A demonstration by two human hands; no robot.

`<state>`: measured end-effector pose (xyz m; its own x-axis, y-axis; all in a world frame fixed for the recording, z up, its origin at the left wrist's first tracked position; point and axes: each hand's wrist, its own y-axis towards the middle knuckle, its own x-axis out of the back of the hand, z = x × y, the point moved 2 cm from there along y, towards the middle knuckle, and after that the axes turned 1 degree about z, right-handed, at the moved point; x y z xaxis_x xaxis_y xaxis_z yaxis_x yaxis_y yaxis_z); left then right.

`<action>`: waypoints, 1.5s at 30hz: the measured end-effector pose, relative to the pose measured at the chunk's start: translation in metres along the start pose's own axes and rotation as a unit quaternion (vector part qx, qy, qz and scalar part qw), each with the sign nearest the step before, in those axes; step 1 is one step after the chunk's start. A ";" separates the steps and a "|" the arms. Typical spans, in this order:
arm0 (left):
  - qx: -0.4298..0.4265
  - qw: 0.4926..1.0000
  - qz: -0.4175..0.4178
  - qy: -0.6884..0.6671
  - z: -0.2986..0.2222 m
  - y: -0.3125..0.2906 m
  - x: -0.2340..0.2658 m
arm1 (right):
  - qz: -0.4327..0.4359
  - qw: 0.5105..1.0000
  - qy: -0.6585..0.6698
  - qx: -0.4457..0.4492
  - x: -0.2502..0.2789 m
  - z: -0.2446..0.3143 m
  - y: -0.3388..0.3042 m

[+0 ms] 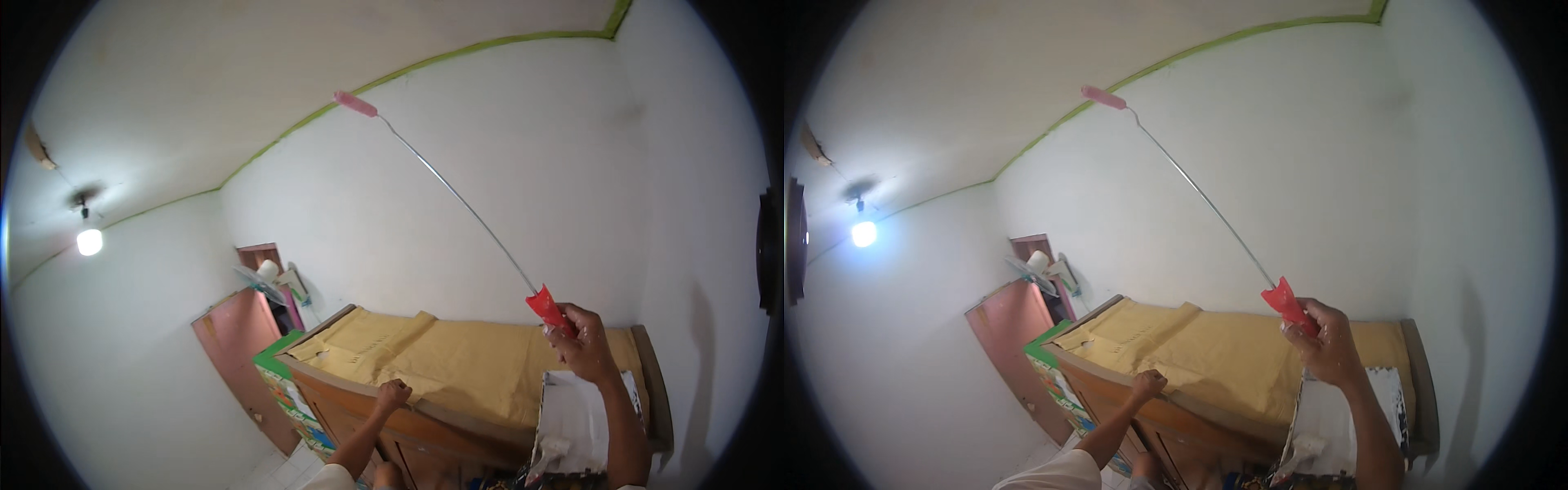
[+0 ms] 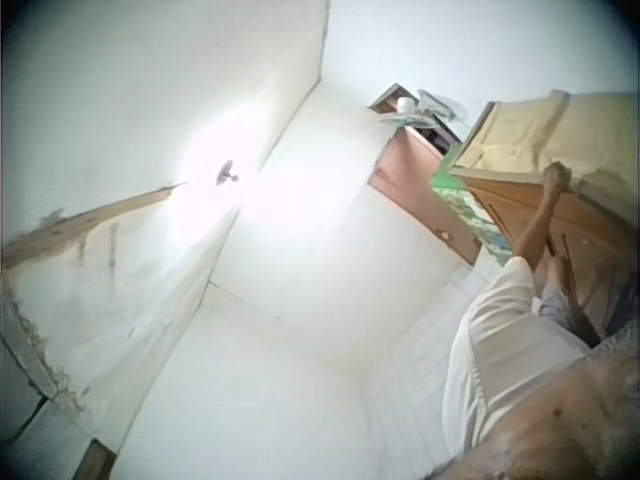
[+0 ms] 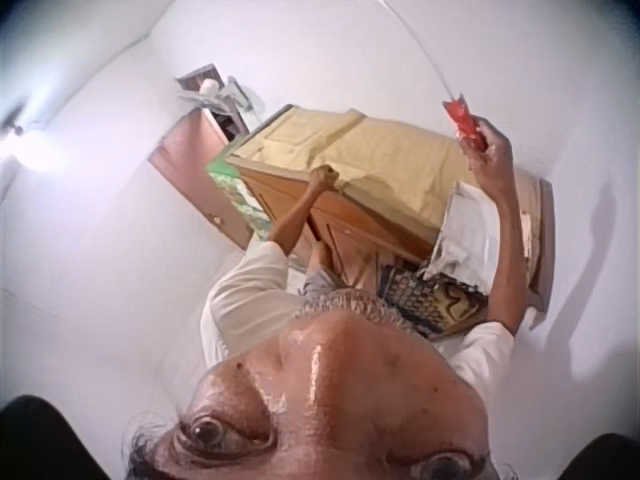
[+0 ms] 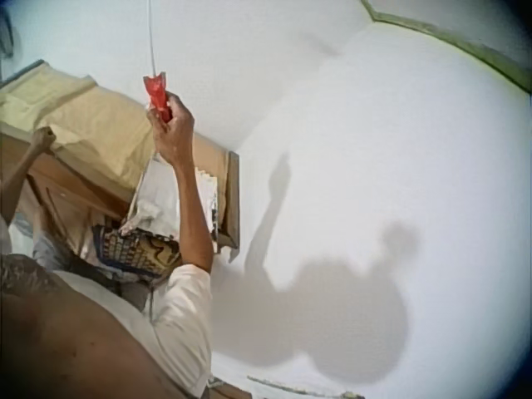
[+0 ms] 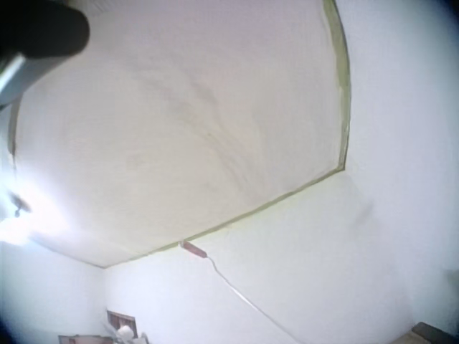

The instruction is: The person paints a ceiling using a roller, repeatedly dipping the roller into a paint tray and applying paint to the edge of the ceiling and wall.

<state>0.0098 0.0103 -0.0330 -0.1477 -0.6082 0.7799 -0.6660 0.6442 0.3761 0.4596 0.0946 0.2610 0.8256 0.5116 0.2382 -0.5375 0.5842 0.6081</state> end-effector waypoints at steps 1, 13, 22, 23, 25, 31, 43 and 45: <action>0.003 1.000 0.003 -0.002 0.004 -0.002 0.000 | 0.012 1.000 0.009 0.005 -0.003 0.004 0.005; 0.100 0.979 -0.074 0.161 -0.023 -0.045 -0.012 | 0.132 0.976 0.174 -0.005 -0.056 0.062 0.075; 0.153 0.962 0.145 0.172 -0.008 -0.034 0.009 | 0.233 0.913 0.334 -0.014 -0.117 0.110 0.071; 0.121 0.955 0.200 0.181 -0.010 -0.032 0.014 | 0.234 0.904 0.357 -0.020 -0.121 0.111 0.069; 0.101 0.953 0.214 0.189 -0.015 -0.029 0.021 | 0.254 0.897 0.361 0.006 -0.140 0.108 0.062; 0.038 0.962 0.209 0.169 -0.034 -0.040 0.062 | 0.272 0.857 0.437 0.017 -0.181 0.109 0.040; 0.034 0.963 0.196 0.183 0.007 -0.028 0.021 | 0.246 0.850 0.465 0.011 -0.169 0.141 0.032; 0.033 0.966 0.189 0.174 0.009 -0.028 0.022 | 0.244 0.851 0.465 0.010 -0.163 0.147 0.033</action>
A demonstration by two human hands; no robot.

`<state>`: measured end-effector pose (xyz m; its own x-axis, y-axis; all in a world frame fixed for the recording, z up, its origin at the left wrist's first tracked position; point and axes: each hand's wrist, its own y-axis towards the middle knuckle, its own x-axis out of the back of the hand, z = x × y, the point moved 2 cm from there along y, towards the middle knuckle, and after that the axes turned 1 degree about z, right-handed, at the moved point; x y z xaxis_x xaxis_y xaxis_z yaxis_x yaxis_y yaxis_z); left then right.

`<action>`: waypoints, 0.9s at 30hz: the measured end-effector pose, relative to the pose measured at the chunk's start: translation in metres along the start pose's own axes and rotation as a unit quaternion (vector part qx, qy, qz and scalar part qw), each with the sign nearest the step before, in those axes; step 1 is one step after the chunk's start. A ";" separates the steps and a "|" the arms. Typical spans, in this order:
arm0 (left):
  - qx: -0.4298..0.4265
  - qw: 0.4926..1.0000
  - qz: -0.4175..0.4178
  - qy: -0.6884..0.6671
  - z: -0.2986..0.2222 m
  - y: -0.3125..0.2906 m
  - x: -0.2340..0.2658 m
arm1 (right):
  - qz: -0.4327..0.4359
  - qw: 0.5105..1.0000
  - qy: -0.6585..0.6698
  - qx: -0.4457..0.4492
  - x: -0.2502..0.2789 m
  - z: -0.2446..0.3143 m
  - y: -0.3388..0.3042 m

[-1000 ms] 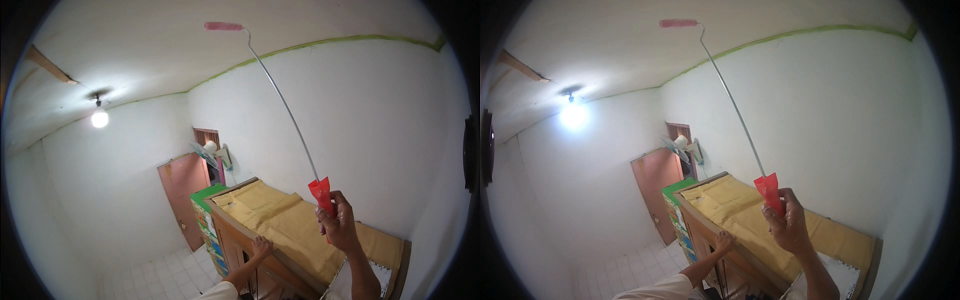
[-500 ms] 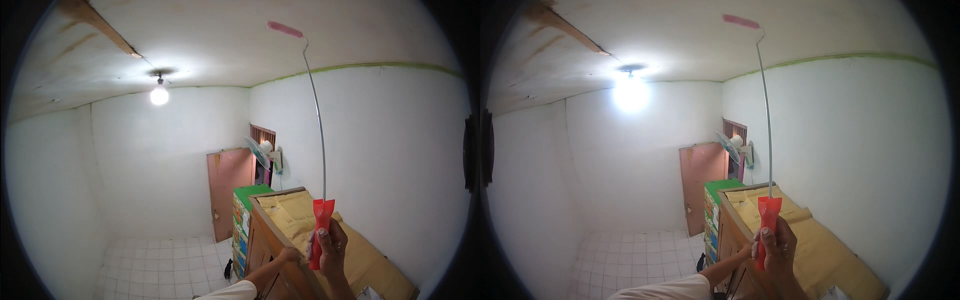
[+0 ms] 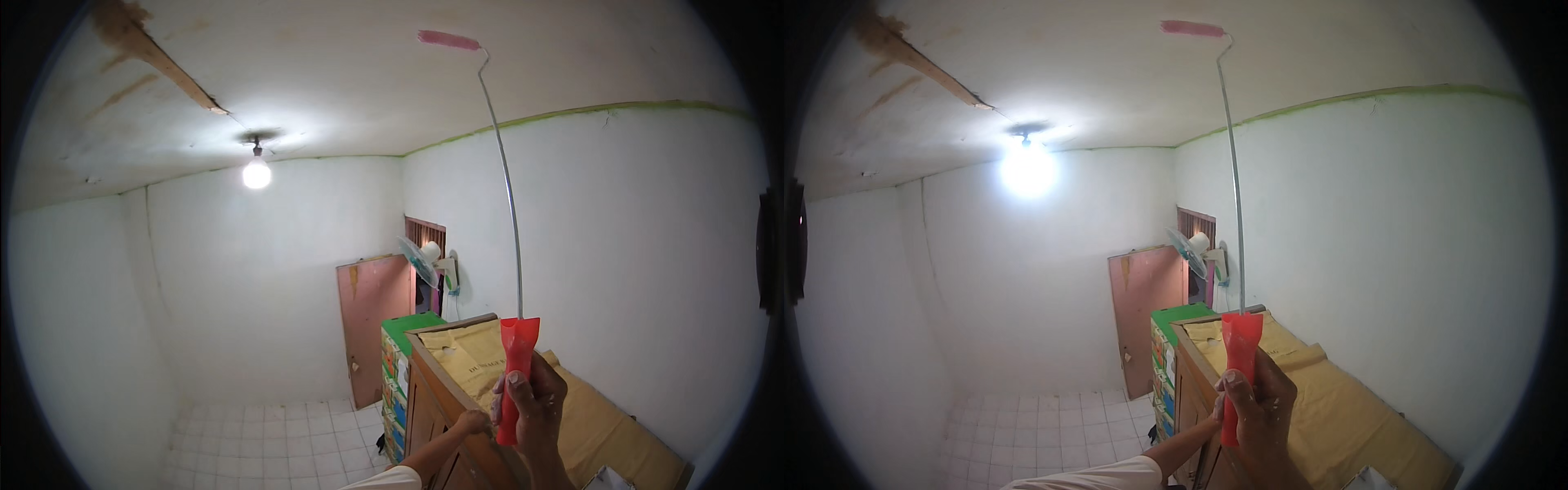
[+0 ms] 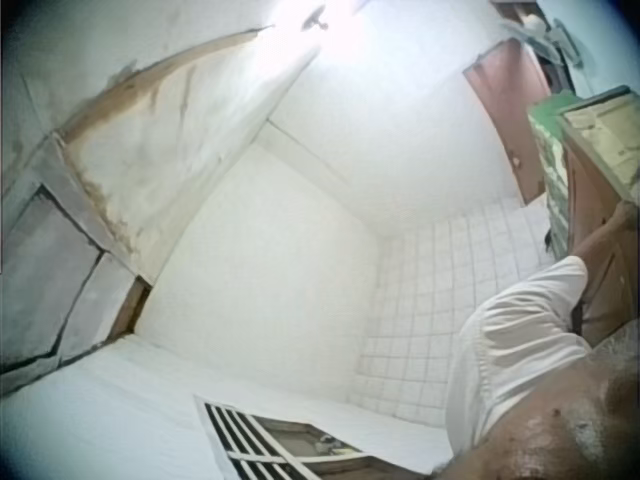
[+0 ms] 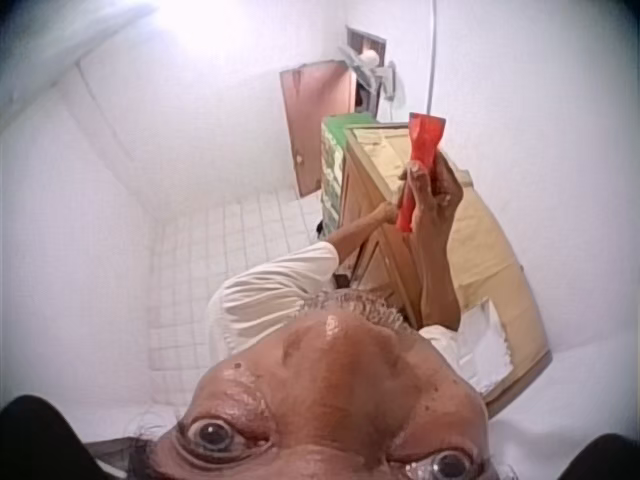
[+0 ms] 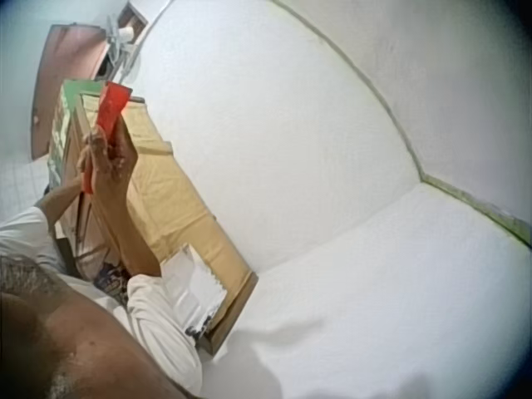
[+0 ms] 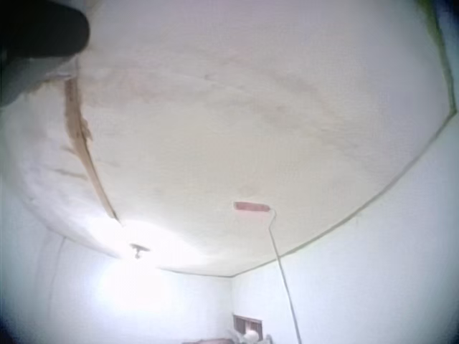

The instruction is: The person paints a ceiling using a roller, repeatedly dipping the roller into a paint tray and applying paint to the edge of the ceiling and wall.

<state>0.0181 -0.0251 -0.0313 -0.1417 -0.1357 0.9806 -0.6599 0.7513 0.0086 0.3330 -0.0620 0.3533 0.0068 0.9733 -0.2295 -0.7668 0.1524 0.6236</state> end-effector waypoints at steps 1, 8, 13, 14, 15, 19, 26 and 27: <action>0.007 1.000 0.008 0.000 -0.001 -0.007 0.003 | 0.001 1.000 0.000 -0.003 0.000 0.001 0.000; -0.003 0.999 0.034 0.000 -0.019 -0.008 0.013 | -0.017 0.999 -0.028 0.017 0.013 0.009 -0.006; 0.018 0.999 0.025 -0.022 -0.007 -0.005 0.008 | 0.018 0.997 -0.073 0.009 0.015 0.013 0.028; 0.018 1.000 -0.011 -0.023 0.000 -0.007 0.005 | 0.022 0.997 -0.069 0.008 0.012 0.015 0.036; 0.025 0.999 -0.013 -0.023 0.007 -0.008 0.003 | 0.029 0.998 -0.055 0.020 0.007 0.019 0.043; 0.031 0.996 0.086 -0.003 -0.033 -0.018 0.034 | -0.001 0.997 -0.058 0.048 0.038 0.029 0.031; 0.056 0.996 0.068 -0.001 -0.027 -0.030 0.042 | 0.004 0.996 -0.060 0.072 0.050 0.038 0.010; 0.056 0.996 0.071 -0.001 -0.026 -0.028 0.040 | 0.012 0.996 -0.052 0.069 0.046 0.033 0.026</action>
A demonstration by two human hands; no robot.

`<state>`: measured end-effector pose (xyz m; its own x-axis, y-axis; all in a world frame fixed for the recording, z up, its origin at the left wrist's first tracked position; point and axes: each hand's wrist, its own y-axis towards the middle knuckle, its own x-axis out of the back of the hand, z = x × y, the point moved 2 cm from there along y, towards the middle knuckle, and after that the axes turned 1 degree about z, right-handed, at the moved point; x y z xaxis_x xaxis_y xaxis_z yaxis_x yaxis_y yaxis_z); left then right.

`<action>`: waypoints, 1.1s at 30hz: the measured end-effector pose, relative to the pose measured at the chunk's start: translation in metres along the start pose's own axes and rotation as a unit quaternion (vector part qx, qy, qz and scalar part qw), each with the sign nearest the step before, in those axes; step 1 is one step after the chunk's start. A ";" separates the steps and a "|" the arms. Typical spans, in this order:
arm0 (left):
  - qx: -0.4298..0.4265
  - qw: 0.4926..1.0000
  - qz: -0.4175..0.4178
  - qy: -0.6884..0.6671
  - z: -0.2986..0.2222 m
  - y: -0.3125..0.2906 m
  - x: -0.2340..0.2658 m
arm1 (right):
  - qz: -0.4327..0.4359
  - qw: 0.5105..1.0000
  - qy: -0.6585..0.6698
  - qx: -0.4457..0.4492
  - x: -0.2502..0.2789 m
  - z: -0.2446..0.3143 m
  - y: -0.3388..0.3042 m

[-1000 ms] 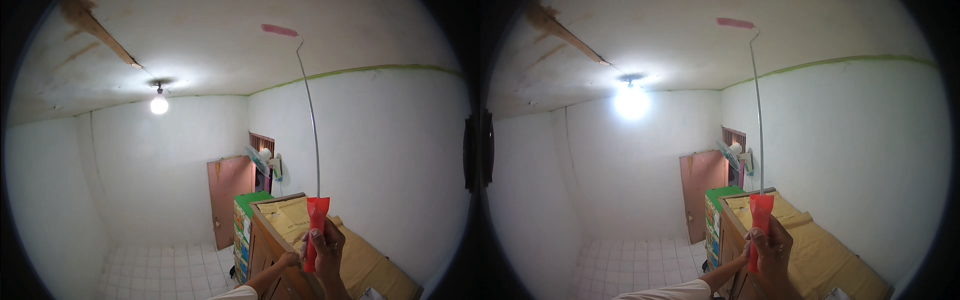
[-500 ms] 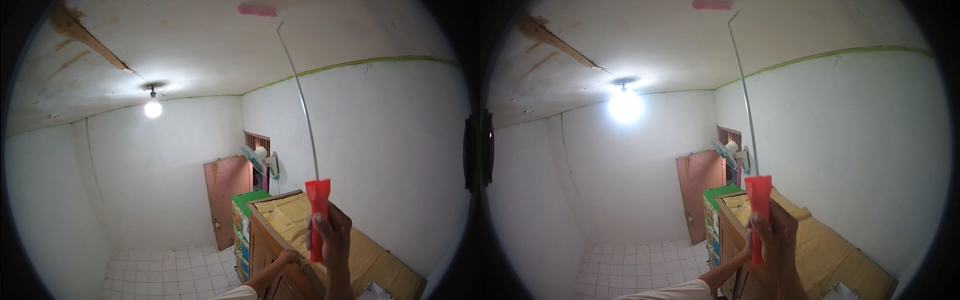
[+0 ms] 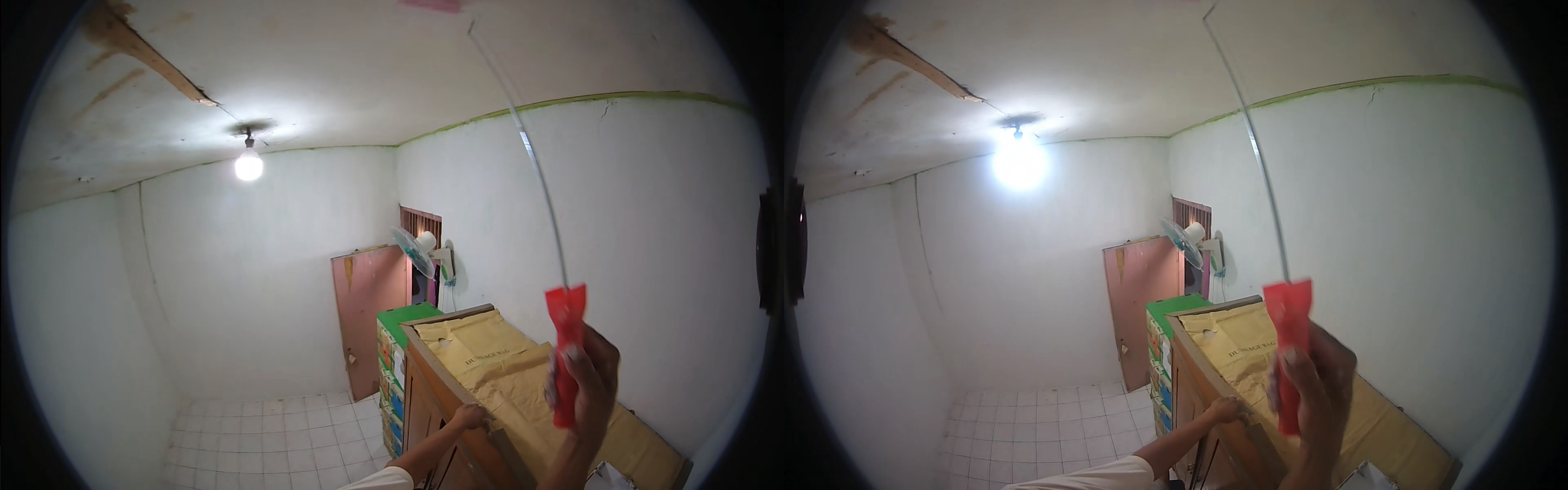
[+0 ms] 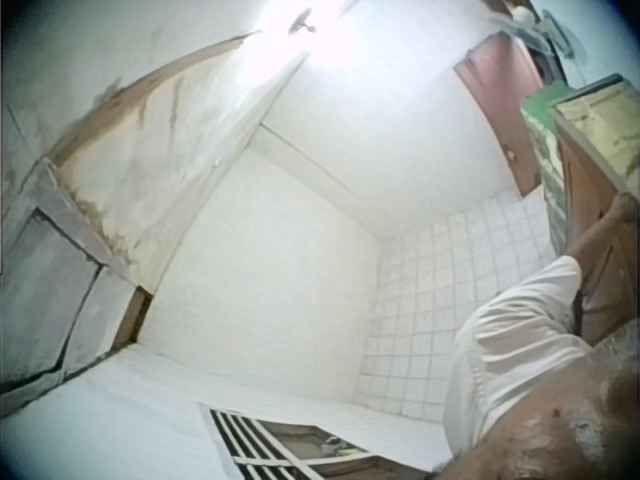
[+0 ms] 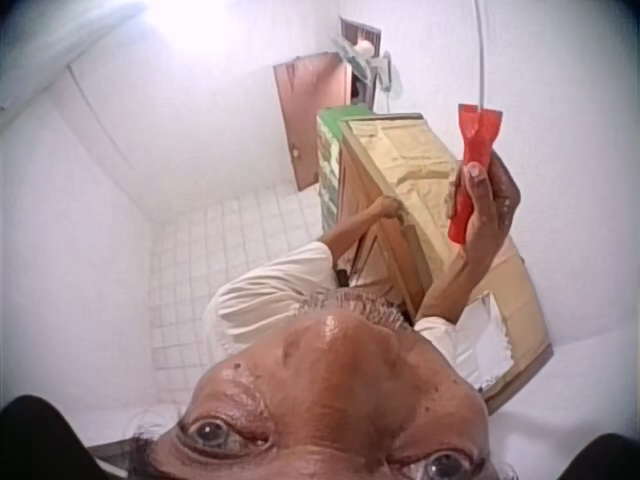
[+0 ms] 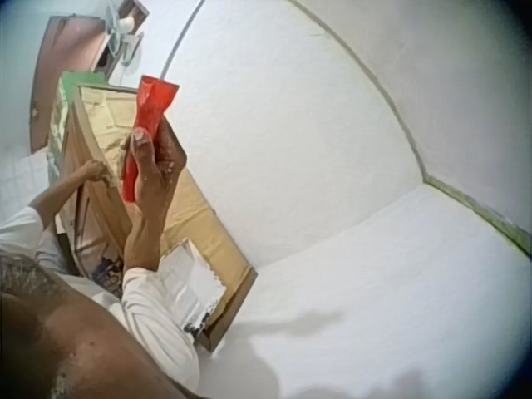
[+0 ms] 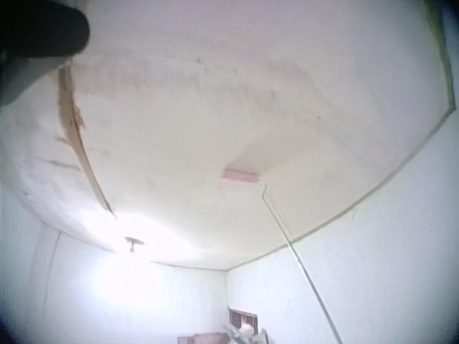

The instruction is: The person paints a ceiling using a roller, repeatedly dipping the roller into a paint tray and applying paint to the edge of the ceiling and wall.

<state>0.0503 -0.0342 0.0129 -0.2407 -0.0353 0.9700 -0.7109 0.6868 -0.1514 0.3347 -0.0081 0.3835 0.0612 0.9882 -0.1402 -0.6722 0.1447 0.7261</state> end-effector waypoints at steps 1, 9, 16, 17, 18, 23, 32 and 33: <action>0.002 1.000 0.009 -0.005 0.000 0.001 -0.001 | 0.008 1.000 -0.017 -0.009 -0.004 -0.007 0.015; 0.026 0.999 0.024 -0.012 0.014 0.003 -0.001 | 0.050 0.998 0.002 -0.031 -0.033 -0.033 0.083; 0.004 1.000 0.001 -0.004 -0.004 0.007 -0.011 | -0.061 0.998 0.020 0.002 0.006 -0.010 -0.008; -0.002 1.000 0.007 0.007 -0.005 0.007 -0.011 | -0.063 0.998 0.021 0.002 0.007 -0.009 -0.011; -0.001 1.000 0.005 0.008 -0.002 0.012 -0.016 | -0.062 0.998 0.022 0.004 0.008 -0.009 -0.008; -0.026 0.999 -0.009 -0.036 0.009 0.020 -0.020 | 0.007 1.000 -0.006 -0.020 -0.005 -0.035 0.047; -0.004 0.995 -0.076 -0.058 0.015 0.019 -0.036 | 0.084 0.996 0.003 -0.026 -0.037 -0.125 0.161; -0.004 0.995 -0.076 -0.061 0.013 0.018 -0.036 | 0.086 0.996 0.002 -0.027 -0.041 -0.136 0.174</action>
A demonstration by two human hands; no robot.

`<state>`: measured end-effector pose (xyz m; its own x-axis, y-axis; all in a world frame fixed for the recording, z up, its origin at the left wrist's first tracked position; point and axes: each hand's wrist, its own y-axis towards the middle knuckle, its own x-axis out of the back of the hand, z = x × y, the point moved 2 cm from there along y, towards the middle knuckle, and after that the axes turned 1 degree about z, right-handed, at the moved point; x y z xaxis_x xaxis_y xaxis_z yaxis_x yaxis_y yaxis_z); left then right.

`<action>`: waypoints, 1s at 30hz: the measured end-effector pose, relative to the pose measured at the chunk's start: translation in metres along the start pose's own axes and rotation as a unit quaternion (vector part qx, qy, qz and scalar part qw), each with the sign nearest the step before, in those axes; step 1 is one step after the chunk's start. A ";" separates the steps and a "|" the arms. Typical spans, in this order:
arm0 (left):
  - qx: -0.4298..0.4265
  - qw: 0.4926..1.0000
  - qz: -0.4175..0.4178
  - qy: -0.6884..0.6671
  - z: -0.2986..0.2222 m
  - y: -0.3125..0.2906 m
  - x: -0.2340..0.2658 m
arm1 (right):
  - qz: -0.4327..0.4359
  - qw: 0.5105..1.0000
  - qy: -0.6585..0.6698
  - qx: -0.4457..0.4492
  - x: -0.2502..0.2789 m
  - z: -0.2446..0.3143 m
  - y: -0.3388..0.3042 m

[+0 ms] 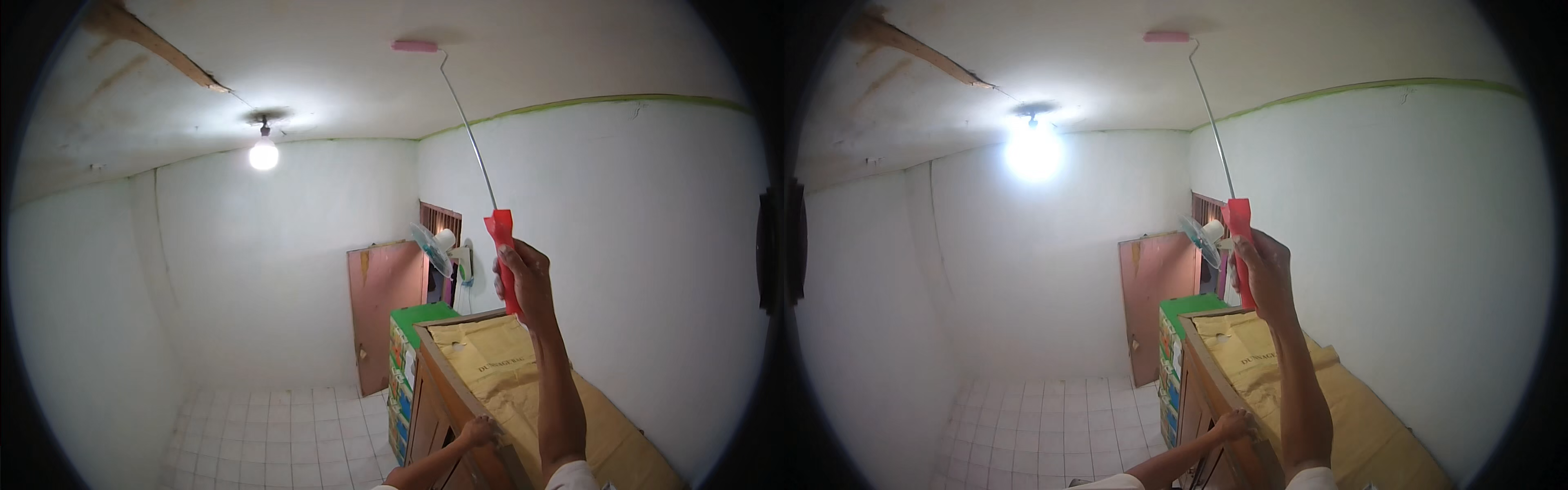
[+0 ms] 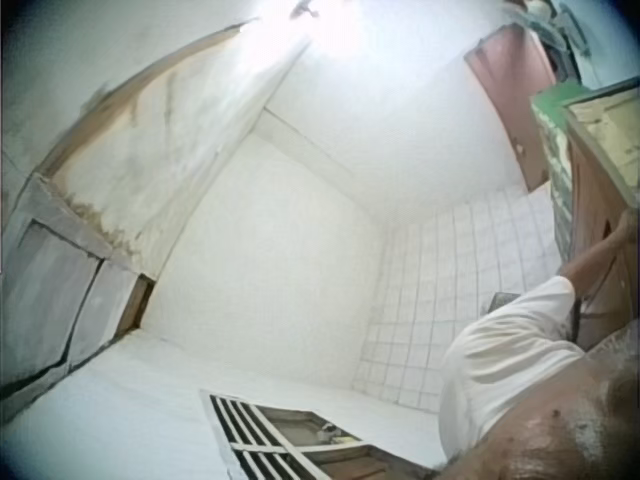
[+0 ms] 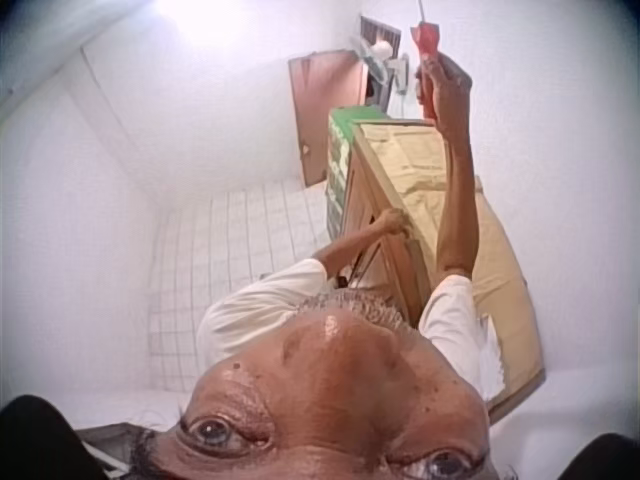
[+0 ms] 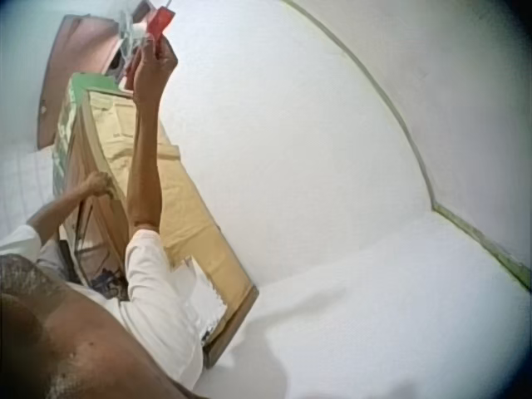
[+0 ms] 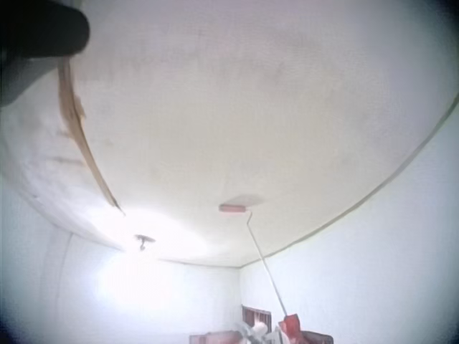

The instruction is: The person paints a ceiling using a roller, repeatedly dipping the roller into a paint tray and applying paint to the edge of the ceiling and wall.

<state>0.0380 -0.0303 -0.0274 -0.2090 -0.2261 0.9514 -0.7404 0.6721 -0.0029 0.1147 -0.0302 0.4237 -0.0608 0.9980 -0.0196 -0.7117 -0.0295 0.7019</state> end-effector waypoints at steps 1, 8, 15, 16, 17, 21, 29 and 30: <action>0.005 1.000 -0.009 0.005 -0.001 -0.001 -0.001 | 0.017 1.000 0.005 0.013 -0.002 -0.010 0.015; -0.028 0.999 -0.037 -0.027 -0.018 -0.012 0.012 | 0.029 0.999 0.038 0.010 -0.008 -0.054 0.098; -0.027 0.993 -0.119 0.000 0.011 -0.006 -0.008 | -0.019 0.998 0.049 0.020 -0.002 -0.020 -0.020; -0.038 0.994 -0.099 -0.007 -0.004 -0.005 -0.006 | -0.041 0.998 0.035 0.021 0.012 -0.009 -0.036; -0.033 0.996 -0.083 -0.010 -0.005 -0.006 -0.003 | -0.047 0.998 0.037 0.017 0.016 -0.002 -0.047; -0.041 0.995 -0.092 -0.004 -0.006 -0.006 -0.003 | -0.042 0.999 0.034 0.007 0.018 0.010 -0.048; -0.023 0.998 -0.050 -0.011 -0.015 -0.014 0.016 | 0.031 0.999 0.023 0.003 0.008 -0.048 0.071; -0.027 0.998 -0.047 -0.009 -0.014 -0.013 0.012 | 0.037 0.999 0.033 0.000 0.010 -0.058 0.082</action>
<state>0.0545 -0.0316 -0.0118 -0.1525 -0.3019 0.9411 -0.7214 0.6848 0.1029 0.0152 -0.0254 0.4400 -0.1591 0.9872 -0.0140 -0.7039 -0.1035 0.7027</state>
